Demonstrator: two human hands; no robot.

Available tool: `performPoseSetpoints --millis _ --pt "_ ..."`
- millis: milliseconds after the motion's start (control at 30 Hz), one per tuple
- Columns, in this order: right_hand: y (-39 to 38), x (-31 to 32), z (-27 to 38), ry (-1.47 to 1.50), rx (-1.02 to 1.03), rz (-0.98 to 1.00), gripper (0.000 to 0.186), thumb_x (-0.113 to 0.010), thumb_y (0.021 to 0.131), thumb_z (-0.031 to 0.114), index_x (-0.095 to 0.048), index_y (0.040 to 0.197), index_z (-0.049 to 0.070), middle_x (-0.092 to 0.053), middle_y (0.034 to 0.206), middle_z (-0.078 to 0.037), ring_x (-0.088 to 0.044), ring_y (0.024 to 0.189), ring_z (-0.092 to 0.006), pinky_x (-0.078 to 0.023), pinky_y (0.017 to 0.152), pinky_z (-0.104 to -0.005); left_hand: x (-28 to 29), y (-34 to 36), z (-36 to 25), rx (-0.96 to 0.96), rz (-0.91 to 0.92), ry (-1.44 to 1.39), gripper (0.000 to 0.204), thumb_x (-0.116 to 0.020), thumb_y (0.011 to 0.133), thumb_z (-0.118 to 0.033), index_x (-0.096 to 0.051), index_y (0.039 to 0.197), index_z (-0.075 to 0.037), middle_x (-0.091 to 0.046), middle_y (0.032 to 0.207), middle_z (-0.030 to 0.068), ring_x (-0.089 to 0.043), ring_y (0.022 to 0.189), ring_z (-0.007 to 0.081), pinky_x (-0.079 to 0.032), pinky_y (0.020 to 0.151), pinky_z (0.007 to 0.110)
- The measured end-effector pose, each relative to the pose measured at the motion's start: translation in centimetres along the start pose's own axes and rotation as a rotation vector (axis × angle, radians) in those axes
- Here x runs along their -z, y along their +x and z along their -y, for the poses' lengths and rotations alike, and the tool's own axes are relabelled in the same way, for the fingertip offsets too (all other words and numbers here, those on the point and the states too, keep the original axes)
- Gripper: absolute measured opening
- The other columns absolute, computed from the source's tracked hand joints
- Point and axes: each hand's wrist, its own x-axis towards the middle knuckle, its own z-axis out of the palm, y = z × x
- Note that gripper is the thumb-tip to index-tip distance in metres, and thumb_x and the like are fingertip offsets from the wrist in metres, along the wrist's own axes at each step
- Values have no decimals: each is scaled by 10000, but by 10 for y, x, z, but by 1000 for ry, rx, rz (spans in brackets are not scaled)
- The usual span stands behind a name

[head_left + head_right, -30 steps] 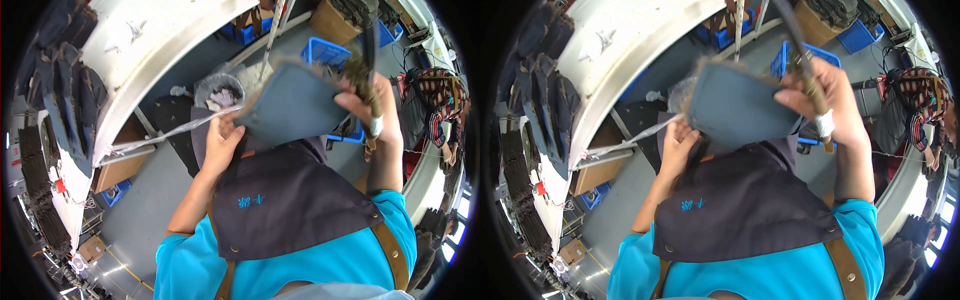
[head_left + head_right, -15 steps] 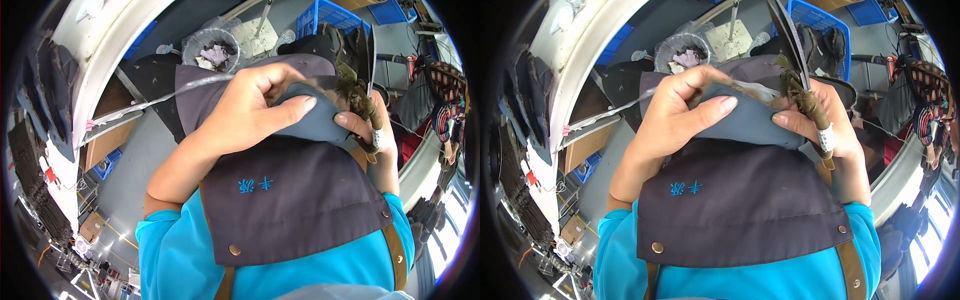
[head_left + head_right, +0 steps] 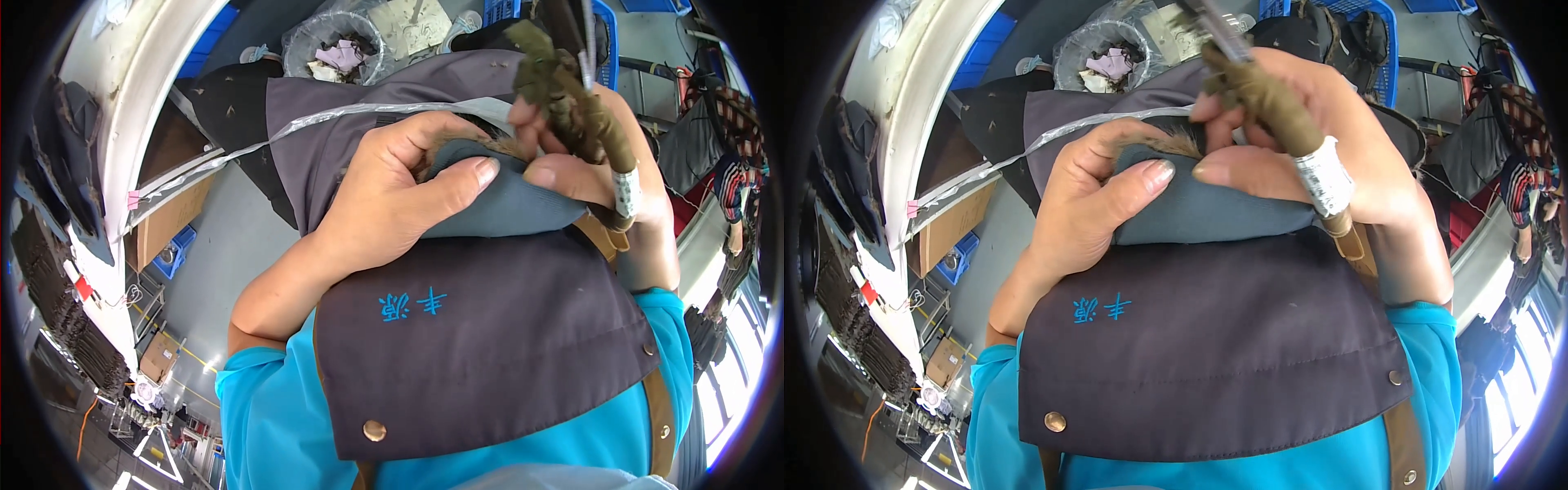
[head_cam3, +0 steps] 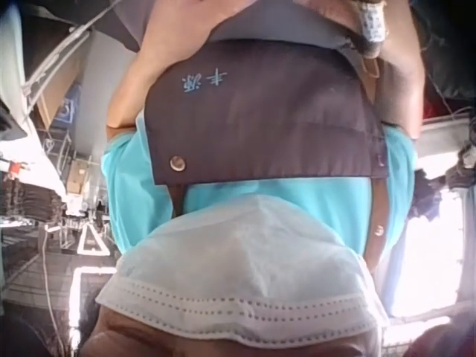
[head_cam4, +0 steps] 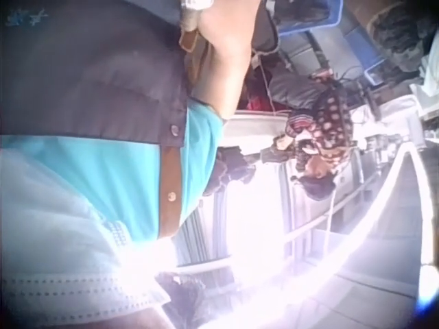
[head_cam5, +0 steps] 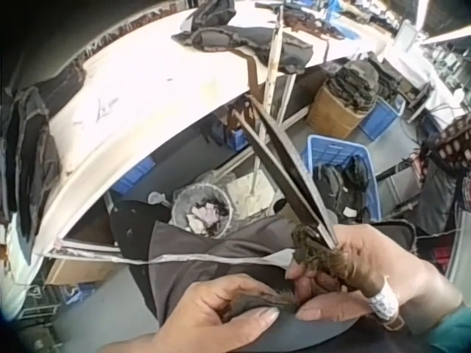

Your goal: Trimming the fur lining and edges of a leather component using scissors.

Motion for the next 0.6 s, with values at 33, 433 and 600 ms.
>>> performPoseSetpoints --millis 33,433,600 --pt "4 -1 2 -2 -27 71 278 -712 700 28 -566 936 14 -530 756 17 -485 694 -42 -388 611 -178 1 0 0 3 6 2 155 -617 841 -138 -588 938 -20 -554 770 -43 -453 668 13 -386 602 181" --pt "-3 -7 -10 168 -104 -76 545 -705 703 71 -485 1197 3 -563 911 -42 -527 824 -105 -437 770 -231 2 1 3 -11 24 -31 148 -616 837 -128 -594 927 -13 -565 786 -28 -470 711 25 -394 632 191" --pt "-36 27 7 -436 249 -192 573 -814 594 283 -552 1011 -10 -499 727 8 -479 700 -73 -396 614 -227 5 0 -9 -63 123 152 168 -605 782 -28 -588 948 -10 -608 886 35 -535 838 91 -411 764 241"
